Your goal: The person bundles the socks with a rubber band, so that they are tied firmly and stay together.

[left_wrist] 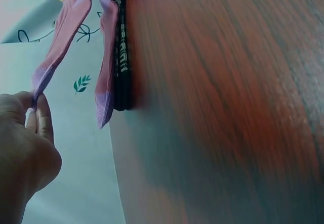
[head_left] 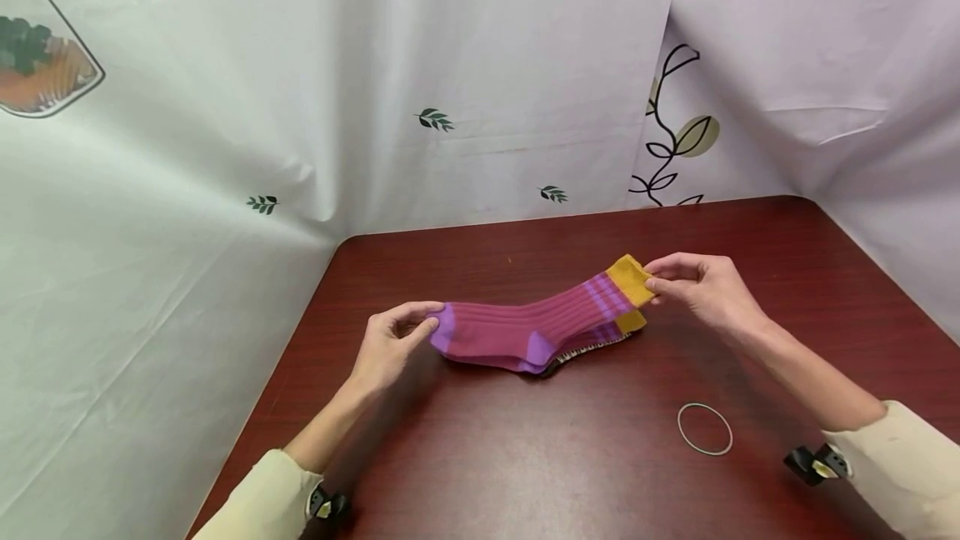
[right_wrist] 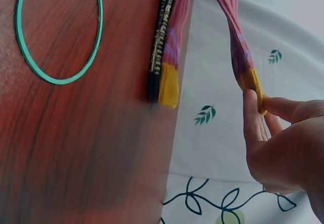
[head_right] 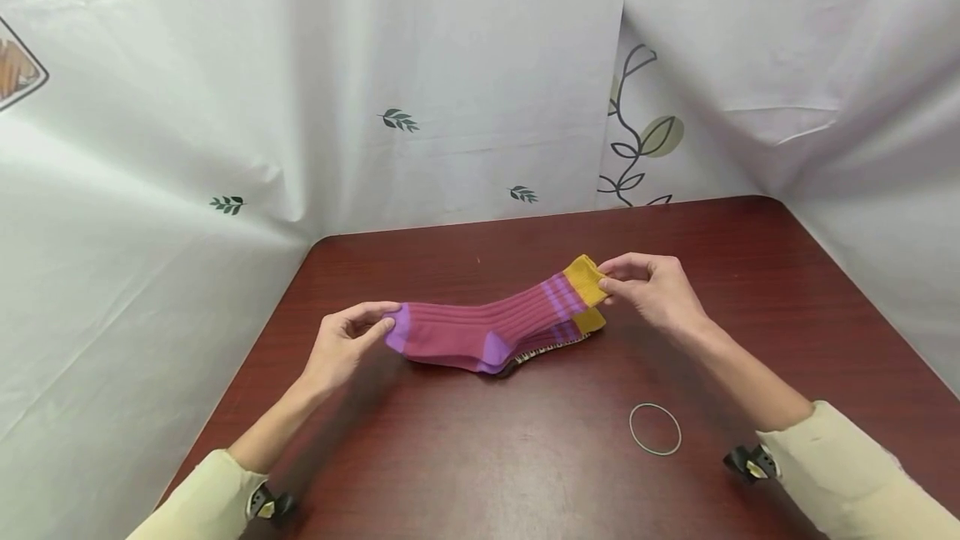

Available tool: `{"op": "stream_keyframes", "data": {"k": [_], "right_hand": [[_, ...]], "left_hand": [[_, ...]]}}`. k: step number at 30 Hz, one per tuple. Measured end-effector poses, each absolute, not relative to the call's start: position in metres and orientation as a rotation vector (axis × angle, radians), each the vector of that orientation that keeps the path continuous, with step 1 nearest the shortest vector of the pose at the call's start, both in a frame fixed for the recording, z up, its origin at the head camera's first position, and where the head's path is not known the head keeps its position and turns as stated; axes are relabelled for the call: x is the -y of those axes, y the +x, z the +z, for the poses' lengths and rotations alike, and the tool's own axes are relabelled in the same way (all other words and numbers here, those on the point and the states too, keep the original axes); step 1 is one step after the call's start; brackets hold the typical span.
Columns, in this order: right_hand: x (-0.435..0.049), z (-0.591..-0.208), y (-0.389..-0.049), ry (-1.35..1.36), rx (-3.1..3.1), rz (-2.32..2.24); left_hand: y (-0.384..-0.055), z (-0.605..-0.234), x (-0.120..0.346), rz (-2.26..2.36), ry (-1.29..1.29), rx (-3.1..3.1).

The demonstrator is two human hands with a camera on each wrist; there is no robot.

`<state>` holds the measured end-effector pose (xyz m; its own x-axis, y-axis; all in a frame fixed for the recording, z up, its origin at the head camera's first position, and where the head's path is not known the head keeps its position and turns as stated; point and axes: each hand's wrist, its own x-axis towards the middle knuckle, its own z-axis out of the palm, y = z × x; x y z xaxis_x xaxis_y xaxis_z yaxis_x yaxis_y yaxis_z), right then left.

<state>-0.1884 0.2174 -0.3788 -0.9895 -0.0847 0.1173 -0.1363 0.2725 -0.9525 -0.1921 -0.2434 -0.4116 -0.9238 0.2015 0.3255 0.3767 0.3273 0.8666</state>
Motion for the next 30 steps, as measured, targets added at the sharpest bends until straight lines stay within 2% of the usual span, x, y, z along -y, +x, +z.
{"op": "stream_keyframes", "data": {"k": [9,30], "right_hand": [[-0.211,-0.386,-0.19,0.168,2.451,2.038],[-0.205,-0.414,-0.207,0.13,2.58,1.872]], "left_hand": [[-0.194,-0.413,0.249,-1.604,-0.517,2.499],[-0.208,-0.429,0.245,-1.5,-0.479,2.623]]}}
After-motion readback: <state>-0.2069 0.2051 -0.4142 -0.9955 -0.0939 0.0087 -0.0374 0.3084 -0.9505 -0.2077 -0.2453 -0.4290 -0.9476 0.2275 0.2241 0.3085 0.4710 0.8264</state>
